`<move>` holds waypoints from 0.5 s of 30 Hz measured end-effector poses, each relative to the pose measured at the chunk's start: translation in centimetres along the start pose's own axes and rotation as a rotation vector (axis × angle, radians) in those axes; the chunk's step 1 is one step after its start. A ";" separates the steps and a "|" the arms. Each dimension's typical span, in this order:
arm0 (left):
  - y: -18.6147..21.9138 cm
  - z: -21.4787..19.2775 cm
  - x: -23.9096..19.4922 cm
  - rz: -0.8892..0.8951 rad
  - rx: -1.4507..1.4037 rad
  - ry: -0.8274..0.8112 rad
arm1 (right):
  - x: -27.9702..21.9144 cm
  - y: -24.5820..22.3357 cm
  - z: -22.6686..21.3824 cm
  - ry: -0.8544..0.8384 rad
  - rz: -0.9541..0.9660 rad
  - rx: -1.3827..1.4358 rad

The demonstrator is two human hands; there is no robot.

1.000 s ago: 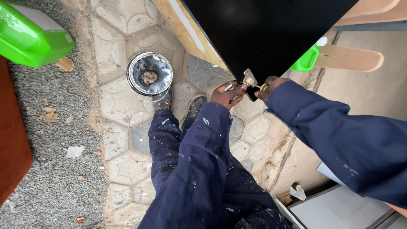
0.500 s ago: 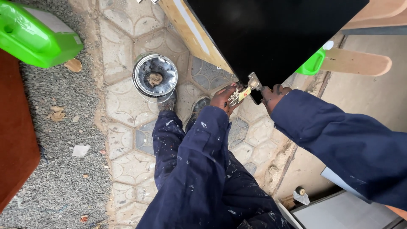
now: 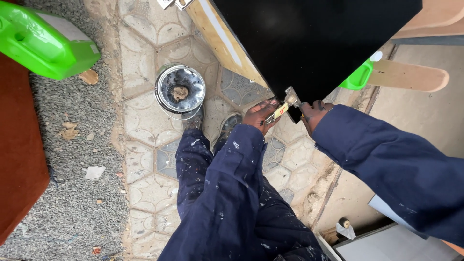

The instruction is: The person selects metal hinges and screws from a container on the floor. They then use a screwdriver to attach the hinges to a black cabinet door, securing them in place with screws.

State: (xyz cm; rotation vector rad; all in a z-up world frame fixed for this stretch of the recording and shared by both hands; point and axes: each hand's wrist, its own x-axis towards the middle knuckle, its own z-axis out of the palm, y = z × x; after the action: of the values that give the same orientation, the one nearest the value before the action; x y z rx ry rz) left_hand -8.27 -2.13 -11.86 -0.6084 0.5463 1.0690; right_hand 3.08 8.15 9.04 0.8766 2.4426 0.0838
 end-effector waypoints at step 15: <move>0.1 2.8 -1.0 0.013 0.037 0.209 | 1.5 -1.3 -1.7 -0.081 0.026 -0.131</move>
State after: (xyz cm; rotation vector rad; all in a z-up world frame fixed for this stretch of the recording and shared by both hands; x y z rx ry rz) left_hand -8.47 -0.78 -9.16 -0.6894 0.7511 1.0117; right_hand 0.47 8.21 9.49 0.8370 2.3219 0.2114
